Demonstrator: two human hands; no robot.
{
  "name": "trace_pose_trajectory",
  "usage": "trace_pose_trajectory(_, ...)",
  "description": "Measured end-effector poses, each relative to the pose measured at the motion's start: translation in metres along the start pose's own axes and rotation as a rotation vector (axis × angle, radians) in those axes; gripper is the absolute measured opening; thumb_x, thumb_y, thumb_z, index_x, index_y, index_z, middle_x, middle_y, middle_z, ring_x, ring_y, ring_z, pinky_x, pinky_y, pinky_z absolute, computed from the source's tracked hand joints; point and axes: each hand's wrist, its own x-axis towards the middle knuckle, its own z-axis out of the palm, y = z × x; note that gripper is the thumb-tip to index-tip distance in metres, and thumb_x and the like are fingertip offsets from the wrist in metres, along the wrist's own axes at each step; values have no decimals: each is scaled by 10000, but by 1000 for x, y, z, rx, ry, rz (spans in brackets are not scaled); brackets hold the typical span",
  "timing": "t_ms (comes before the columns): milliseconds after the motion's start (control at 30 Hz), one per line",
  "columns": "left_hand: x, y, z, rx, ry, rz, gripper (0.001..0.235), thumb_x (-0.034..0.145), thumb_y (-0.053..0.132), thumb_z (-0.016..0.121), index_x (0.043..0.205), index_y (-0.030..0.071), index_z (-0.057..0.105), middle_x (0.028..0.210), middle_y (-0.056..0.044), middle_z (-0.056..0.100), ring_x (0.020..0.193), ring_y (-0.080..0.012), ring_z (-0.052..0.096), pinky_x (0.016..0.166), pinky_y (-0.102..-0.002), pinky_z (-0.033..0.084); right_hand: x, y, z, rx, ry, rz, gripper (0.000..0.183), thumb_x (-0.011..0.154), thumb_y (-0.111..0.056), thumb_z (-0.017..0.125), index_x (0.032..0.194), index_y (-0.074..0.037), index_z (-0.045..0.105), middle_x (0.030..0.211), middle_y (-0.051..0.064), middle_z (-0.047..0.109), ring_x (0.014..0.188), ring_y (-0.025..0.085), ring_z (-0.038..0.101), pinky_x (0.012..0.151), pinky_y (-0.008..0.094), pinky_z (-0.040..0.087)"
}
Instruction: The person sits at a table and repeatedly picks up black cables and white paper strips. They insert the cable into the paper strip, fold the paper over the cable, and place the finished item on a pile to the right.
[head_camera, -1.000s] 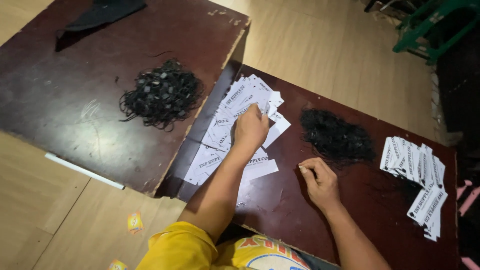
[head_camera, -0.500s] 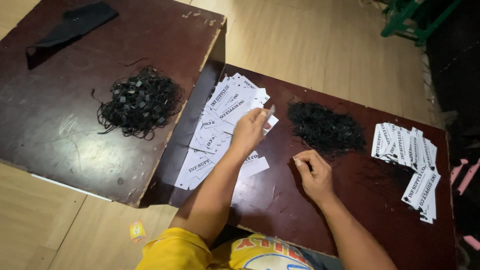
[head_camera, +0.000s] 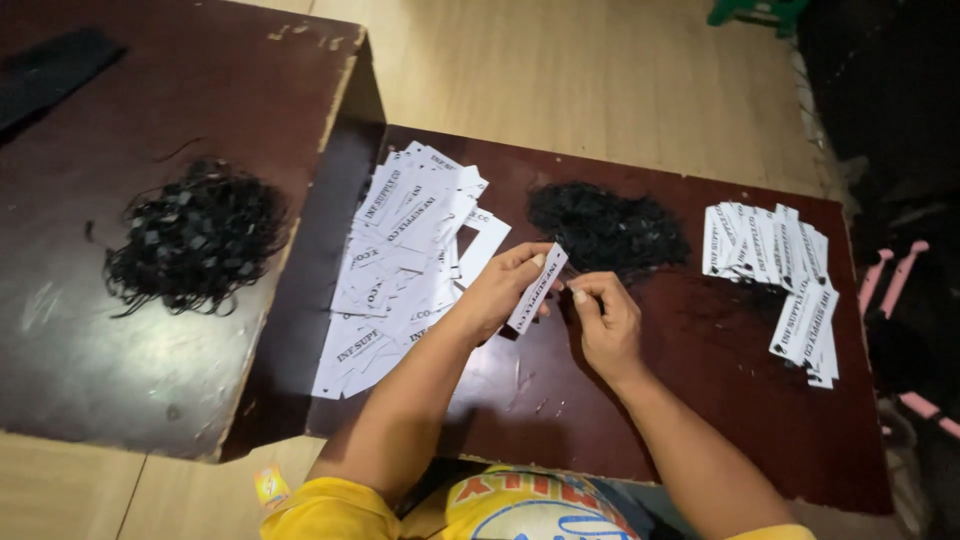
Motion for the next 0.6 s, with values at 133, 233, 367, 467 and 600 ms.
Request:
trace_pose_trajectory(133,0,-7,5,15,-38,-11,390,1020,174,487,1333,-28,603,920,-241,724,551,-195,713,463,-253,570,2,2,-4,-34,38,0,91,1013,-34,616,940,-39,671,974,128,720,895,322,706,798,426,551)
trace_pose_trajectory(233,3,-13,10,35,-64,-16,386,1013,161,496,1331,-25,608,935,-257,719,560,-210,716,464,-263,578,1,9,-6,-50,46,13,57,990,-37,643,938,-24,662,1003,154,705,924,352,696,808,455,550)
trace_pose_trajectory(367,9,-27,10,49,-140,6,379,1024,168,511,1352,7,614,933,-264,719,585,-224,727,506,-281,600,2,13,-8,-55,76,20,69,968,-48,677,899,-46,669,1023,120,708,949,328,709,837,421,551)
trace_pose_trajectory(467,14,-37,9,50,-136,21,369,1033,170,512,1351,13,614,936,-263,719,612,-233,734,536,-297,613,5,11,-11,-54,81,29,75,957,-49,687,885,-46,665,1020,122,708,943,338,711,831,429,554)
trace_pose_trajectory(600,11,-36,11,39,-115,11,364,1039,174,517,1349,8,610,961,-276,730,681,-253,760,600,-321,640,7,8,-14,-61,83,26,74,938,-42,705,872,-60,677,990,108,712,923,327,719,822,410,558)
